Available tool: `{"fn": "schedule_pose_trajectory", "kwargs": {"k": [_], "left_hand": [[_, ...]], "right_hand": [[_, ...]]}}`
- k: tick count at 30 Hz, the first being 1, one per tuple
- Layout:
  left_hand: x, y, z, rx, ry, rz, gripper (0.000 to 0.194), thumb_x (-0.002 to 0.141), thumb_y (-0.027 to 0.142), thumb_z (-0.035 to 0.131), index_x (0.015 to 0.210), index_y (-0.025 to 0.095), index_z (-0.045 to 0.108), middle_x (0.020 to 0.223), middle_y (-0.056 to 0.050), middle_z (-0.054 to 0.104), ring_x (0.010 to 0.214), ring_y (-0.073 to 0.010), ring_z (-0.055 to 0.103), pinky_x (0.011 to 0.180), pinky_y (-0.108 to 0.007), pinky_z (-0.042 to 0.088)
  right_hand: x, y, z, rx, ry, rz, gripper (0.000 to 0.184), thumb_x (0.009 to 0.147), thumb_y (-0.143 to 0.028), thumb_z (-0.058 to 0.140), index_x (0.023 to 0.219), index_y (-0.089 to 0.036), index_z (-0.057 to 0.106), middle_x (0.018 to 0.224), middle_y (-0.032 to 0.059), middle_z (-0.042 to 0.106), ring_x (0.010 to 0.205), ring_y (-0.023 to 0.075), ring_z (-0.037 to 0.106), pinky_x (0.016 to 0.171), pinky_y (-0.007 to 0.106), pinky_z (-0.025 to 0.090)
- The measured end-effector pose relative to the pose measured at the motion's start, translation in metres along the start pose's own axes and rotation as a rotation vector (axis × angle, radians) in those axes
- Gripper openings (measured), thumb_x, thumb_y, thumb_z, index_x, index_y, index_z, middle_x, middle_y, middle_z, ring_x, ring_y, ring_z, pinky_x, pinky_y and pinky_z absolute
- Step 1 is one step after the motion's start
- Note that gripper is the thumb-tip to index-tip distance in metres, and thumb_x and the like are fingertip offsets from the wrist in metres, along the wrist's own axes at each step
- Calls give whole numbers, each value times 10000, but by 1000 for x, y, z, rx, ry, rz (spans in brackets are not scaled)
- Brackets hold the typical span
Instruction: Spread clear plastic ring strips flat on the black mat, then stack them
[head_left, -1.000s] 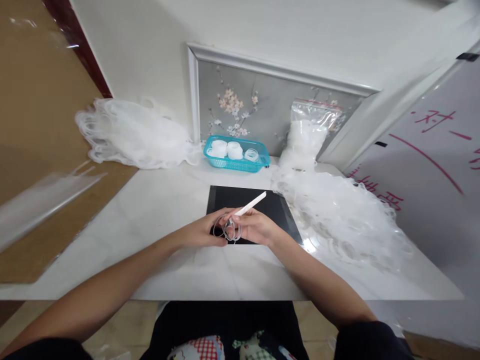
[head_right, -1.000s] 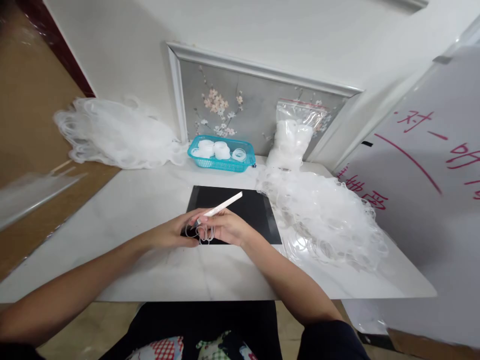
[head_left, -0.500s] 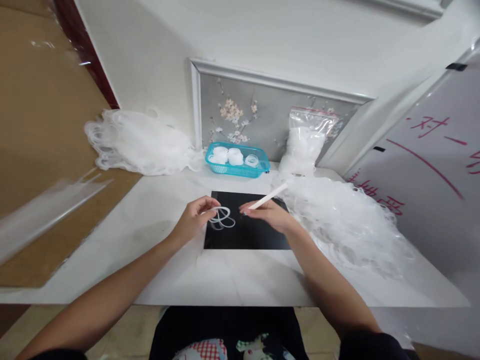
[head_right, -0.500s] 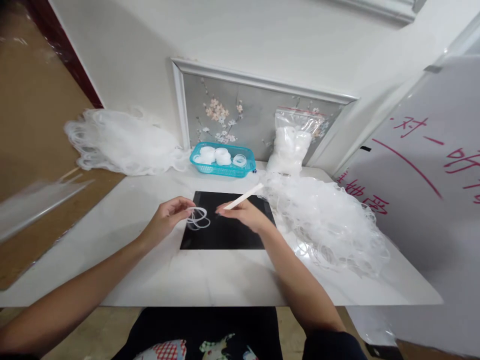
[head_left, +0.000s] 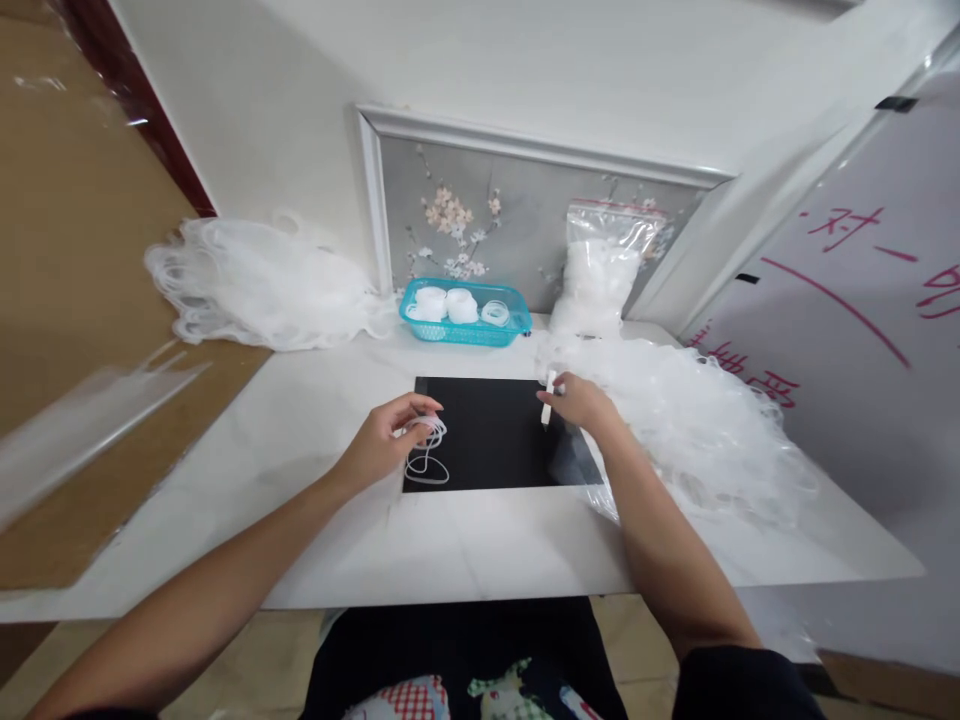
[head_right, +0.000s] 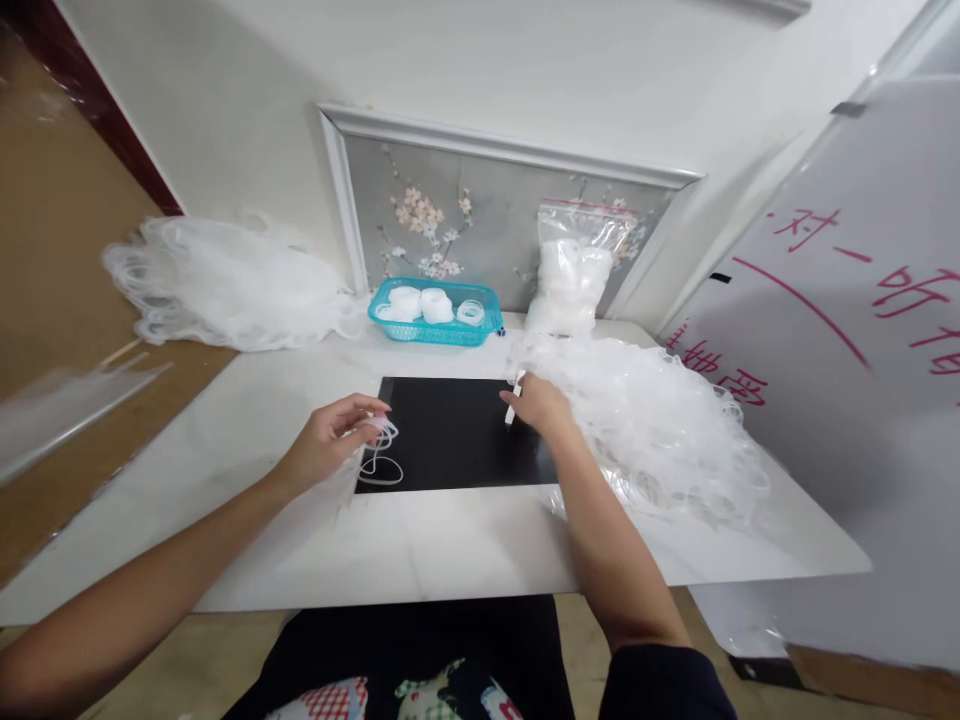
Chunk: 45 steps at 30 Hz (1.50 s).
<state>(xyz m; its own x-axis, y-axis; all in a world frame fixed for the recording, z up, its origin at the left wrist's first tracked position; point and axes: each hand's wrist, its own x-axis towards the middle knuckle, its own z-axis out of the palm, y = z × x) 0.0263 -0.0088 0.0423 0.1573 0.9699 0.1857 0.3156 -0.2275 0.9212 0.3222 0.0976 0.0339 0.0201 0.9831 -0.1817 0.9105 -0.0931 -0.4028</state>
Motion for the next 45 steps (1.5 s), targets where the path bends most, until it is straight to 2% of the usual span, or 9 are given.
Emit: {"fn": "schedule_pose_trajectory", "kwargs": {"k": [2, 5, 7, 10, 14, 22, 29, 38, 45], "left_hand": [[0, 4, -1, -81, 9, -23, 235, 786, 327, 637, 964, 172, 641, 824, -20, 650, 612, -114, 573, 636, -264, 484], [0, 9, -2, -125, 57, -36, 232, 786, 343, 657, 929, 161, 645, 764, -9, 633, 590, -105, 549, 604, -248, 461], [1, 9, -3, -181, 64, -24, 233, 787, 350, 666, 915, 156, 642, 717, 3, 613, 567, -97, 531, 578, -239, 449], [2, 11, -7, -332, -14, -31, 244, 759, 357, 700, 847, 145, 617, 627, 18, 571, 497, -85, 496, 502, -223, 418], [-1, 17, -11, -406, -240, -101, 270, 753, 378, 709, 785, 136, 595, 585, 10, 555, 452, -89, 494, 438, -214, 409], [1, 10, -9, -135, -226, 19, 216, 795, 365, 650, 809, 151, 635, 898, -39, 531, 700, -122, 555, 509, -208, 511], [6, -3, -15, 108, -489, -276, 220, 805, 390, 568, 837, 176, 605, 622, 10, 532, 496, -130, 507, 449, -237, 447], [-4, -34, -2, 836, -364, 70, 190, 844, 168, 405, 805, 190, 589, 843, -51, 583, 701, -177, 555, 575, -267, 347], [-3, -22, 0, 595, -293, 166, 142, 852, 165, 377, 891, 188, 512, 966, -70, 559, 804, -188, 554, 690, -299, 420]], "right_hand": [[-17, -20, 15, 113, 30, -237, 488, 856, -487, 599, 1216, -158, 561, 932, 106, 695, 880, 222, 625, 797, 343, 434], [-50, -53, 47, 278, -217, -687, 594, 737, -549, 716, 1197, -194, 590, 1086, 91, 663, 931, 220, 602, 814, 342, 457], [-68, -71, 70, 201, -182, -818, 580, 732, -541, 725, 1172, -181, 609, 1130, 107, 633, 1010, 255, 556, 871, 385, 441], [-82, -86, 95, 65, -18, -819, 313, 865, -379, 630, 1069, -142, 641, 1114, 126, 610, 1019, 256, 514, 913, 408, 409], [-80, -90, 103, 148, -54, -807, 135, 916, -196, 516, 847, -141, 619, 966, 108, 613, 929, 214, 518, 885, 376, 404], [-74, -84, 84, 1286, -465, -522, 396, 805, -587, 603, 841, -213, 478, 786, 7, 611, 795, 152, 604, 817, 327, 469], [-72, -78, 86, 683, -191, -553, 152, 863, -296, 571, 926, -176, 640, 886, 39, 651, 798, 149, 581, 742, 304, 442], [-73, -77, 90, 560, -185, -619, 242, 896, -328, 556, 1032, -183, 694, 991, 83, 649, 855, 167, 599, 766, 314, 456], [-78, -79, 91, 526, -205, -691, 399, 740, -497, 718, 968, -171, 682, 975, 91, 648, 915, 220, 561, 783, 350, 436]]}}
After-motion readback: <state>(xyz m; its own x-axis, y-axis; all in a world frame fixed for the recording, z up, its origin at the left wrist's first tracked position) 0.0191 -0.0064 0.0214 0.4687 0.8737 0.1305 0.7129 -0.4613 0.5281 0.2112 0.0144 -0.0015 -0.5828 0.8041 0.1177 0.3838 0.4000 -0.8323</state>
